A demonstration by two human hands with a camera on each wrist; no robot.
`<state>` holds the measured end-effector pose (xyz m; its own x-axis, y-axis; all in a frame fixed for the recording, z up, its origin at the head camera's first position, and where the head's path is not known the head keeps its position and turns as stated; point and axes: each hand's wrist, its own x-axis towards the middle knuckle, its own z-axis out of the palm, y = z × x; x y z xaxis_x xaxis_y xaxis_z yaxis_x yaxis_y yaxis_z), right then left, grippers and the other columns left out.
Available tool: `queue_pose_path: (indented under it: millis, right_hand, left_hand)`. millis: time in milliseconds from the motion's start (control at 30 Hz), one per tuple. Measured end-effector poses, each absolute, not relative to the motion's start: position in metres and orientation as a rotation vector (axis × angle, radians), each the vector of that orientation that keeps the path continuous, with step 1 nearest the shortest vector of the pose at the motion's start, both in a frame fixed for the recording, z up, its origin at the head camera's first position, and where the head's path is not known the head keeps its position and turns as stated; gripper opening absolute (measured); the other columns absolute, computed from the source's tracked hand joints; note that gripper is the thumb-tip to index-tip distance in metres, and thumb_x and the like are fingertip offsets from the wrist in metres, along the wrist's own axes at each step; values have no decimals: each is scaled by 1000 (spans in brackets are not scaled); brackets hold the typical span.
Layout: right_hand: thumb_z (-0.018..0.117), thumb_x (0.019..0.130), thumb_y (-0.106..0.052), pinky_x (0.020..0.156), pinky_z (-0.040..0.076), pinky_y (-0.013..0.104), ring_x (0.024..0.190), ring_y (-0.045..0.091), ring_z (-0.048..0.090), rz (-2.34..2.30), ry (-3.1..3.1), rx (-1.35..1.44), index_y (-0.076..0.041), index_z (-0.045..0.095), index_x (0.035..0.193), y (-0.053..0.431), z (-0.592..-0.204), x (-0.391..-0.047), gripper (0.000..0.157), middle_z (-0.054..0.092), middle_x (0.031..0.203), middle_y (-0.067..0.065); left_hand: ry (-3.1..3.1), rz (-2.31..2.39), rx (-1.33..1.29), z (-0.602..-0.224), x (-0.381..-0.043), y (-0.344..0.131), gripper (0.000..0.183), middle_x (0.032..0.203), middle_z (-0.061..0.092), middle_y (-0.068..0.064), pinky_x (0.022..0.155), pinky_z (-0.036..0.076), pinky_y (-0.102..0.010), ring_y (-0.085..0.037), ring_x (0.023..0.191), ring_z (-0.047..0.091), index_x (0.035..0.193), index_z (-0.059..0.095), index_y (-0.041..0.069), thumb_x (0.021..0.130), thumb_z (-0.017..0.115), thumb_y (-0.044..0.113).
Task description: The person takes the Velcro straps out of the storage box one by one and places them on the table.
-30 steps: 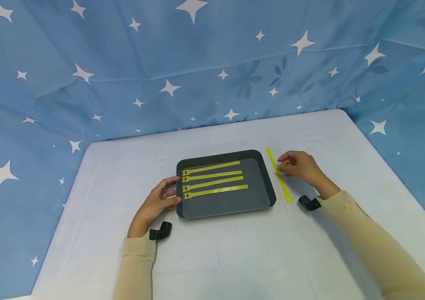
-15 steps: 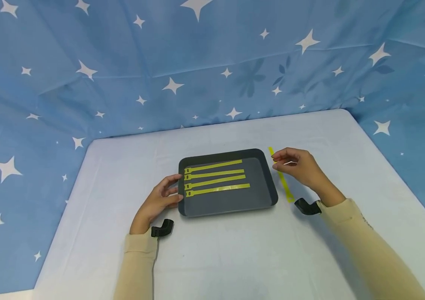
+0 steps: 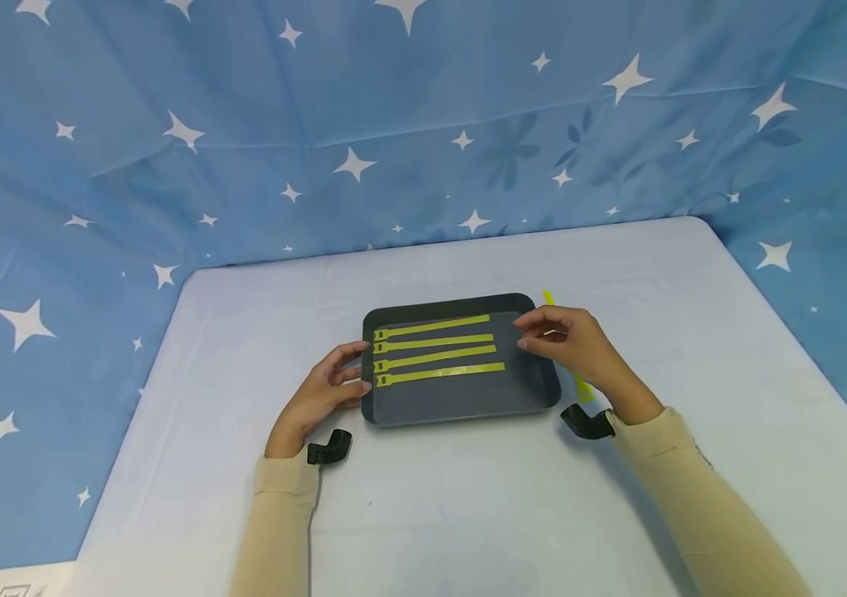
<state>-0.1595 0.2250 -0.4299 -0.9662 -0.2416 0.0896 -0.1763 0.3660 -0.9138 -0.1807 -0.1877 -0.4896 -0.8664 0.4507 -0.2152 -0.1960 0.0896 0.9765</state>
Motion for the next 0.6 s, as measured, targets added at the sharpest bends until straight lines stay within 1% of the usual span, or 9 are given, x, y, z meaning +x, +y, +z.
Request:
queue_pose_path:
  millis: [167, 300, 433, 600]
  right_hand:
    - [75, 99, 2, 90, 56, 21, 100, 7, 68, -1684, 2535, -418, 12, 70, 125, 211, -433, -158, 28, 69, 123, 32]
    - [77, 99, 1, 90, 57, 24, 105, 18, 70, -1652, 2535, -434, 10, 72, 125, 200, -436, -157, 28, 71, 124, 28]
    - [77, 99, 1, 92, 58, 25, 108, 28, 71, -1650, 2519, -443, 10, 72, 125, 188, -443, -158, 28, 72, 123, 27]
    - [77, 98, 4, 93, 58, 27, 109, 34, 72, -1656, 2513, -453, 11, 72, 124, 178, -453, -158, 28, 72, 123, 27]
  left_hand:
    - [1901, 1833, 245, -488, -181, -187, 73, 171, 31, -25, 89, 61, -28, -12, 113, 67, 166, 34, -1, 100, 66, -6]
    - [1908, 1832, 243, -488, -182, -187, 73, 170, 31, -26, 88, 61, -28, -11, 112, 68, 165, 34, -1, 100, 66, -6]
    - [1908, 1833, 237, -489, -182, -187, 72, 170, 32, -25, 87, 61, -28, -11, 112, 68, 165, 35, -1, 100, 66, -6]
    - [1906, 1835, 243, -489, -183, -187, 72, 170, 33, -25, 87, 61, -28, -11, 113, 68, 165, 35, -1, 100, 66, -7]
